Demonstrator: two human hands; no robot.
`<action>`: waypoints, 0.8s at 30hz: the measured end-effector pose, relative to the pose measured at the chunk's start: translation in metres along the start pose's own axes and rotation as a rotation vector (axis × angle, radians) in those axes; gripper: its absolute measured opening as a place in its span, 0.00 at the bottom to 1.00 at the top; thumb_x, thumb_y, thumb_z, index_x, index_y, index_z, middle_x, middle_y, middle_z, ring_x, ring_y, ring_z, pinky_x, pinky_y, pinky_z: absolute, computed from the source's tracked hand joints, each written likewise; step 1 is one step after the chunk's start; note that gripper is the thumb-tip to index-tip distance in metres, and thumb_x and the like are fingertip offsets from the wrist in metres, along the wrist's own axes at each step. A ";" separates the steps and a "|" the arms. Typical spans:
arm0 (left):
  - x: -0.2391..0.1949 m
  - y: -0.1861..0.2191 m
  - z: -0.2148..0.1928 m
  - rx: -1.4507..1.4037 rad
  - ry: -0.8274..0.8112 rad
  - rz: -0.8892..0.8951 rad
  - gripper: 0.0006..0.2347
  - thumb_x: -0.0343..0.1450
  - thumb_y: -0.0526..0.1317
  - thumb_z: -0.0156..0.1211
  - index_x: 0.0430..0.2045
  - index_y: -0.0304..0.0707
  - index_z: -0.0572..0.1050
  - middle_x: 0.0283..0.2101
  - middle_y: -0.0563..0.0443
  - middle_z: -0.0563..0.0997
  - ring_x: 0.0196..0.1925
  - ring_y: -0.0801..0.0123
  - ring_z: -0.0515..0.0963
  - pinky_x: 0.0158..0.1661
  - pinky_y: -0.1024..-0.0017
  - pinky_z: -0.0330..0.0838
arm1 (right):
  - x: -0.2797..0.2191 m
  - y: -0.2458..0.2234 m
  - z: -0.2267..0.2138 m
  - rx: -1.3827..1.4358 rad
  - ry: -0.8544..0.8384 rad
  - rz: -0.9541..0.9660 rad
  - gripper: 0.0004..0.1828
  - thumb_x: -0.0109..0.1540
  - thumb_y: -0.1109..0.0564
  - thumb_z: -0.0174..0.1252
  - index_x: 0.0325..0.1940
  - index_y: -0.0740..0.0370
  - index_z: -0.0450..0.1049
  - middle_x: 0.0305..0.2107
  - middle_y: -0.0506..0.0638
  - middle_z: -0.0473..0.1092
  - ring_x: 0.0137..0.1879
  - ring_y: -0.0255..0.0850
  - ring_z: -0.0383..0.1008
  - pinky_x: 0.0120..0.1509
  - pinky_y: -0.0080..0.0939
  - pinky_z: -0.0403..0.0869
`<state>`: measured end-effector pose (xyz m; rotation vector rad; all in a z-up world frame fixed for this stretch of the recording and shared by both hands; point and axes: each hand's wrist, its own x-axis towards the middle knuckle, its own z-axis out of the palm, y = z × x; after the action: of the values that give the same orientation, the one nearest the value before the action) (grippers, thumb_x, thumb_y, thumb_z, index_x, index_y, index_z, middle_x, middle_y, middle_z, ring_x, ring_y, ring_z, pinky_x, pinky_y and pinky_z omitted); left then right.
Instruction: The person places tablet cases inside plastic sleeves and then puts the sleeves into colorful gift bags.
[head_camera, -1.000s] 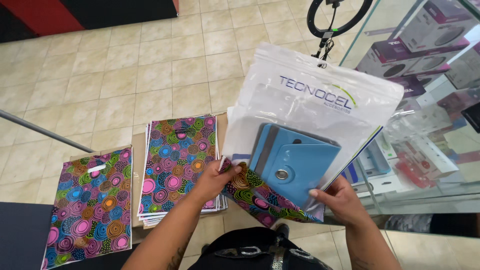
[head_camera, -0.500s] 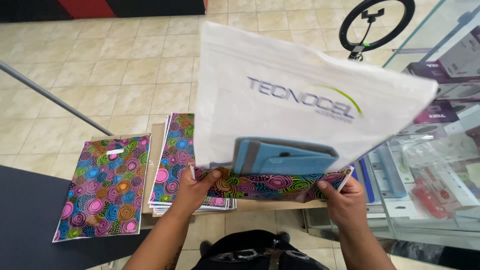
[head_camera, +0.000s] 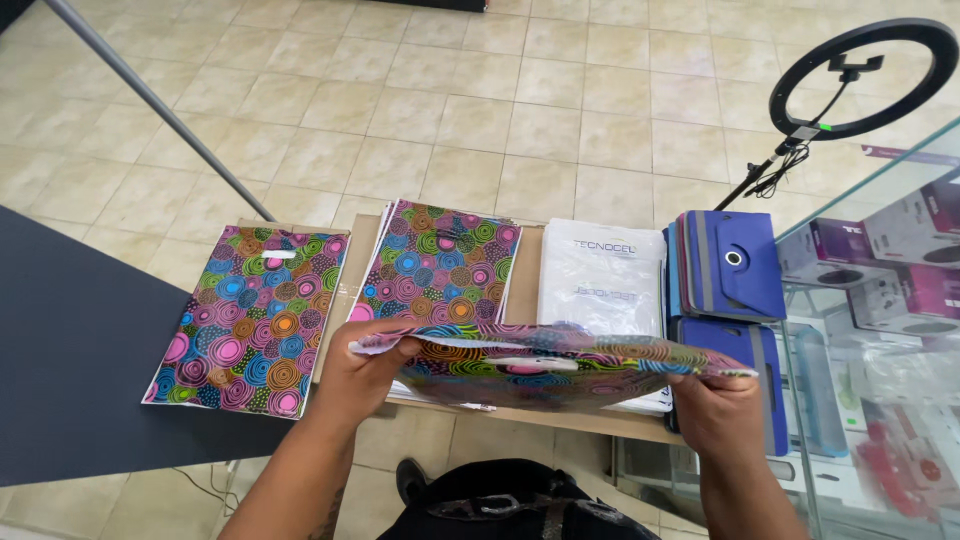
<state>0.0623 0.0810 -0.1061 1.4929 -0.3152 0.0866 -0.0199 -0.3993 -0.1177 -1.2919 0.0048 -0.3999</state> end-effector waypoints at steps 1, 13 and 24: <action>0.001 0.010 -0.004 0.038 -0.011 -0.018 0.09 0.76 0.34 0.72 0.50 0.40 0.90 0.37 0.53 0.91 0.36 0.73 0.84 0.35 0.71 0.77 | -0.001 0.000 -0.001 -0.110 -0.031 0.000 0.15 0.61 0.61 0.75 0.50 0.71 0.86 0.44 0.58 0.85 0.49 0.45 0.85 0.56 0.45 0.84; -0.025 0.011 -0.096 -0.159 0.339 -0.075 0.05 0.68 0.32 0.80 0.33 0.38 0.89 0.34 0.57 0.89 0.37 0.75 0.83 0.40 0.71 0.78 | 0.029 -0.109 0.128 -0.482 -0.651 -0.488 0.09 0.69 0.60 0.63 0.51 0.64 0.85 0.43 0.58 0.82 0.49 0.52 0.86 0.57 0.48 0.84; -0.090 0.006 -0.193 -0.367 0.782 -0.241 0.06 0.83 0.41 0.64 0.45 0.38 0.83 0.35 0.49 0.88 0.37 0.63 0.89 0.44 0.68 0.86 | 0.039 -0.121 0.253 -0.731 -0.377 -0.193 0.05 0.70 0.71 0.67 0.50 0.74 0.85 0.29 0.51 0.65 0.39 0.39 0.63 0.41 0.38 0.59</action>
<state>0.0039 0.2841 -0.1325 1.0242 0.4589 0.3848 0.0384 -0.2014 0.0762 -2.0863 -0.3186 -0.3208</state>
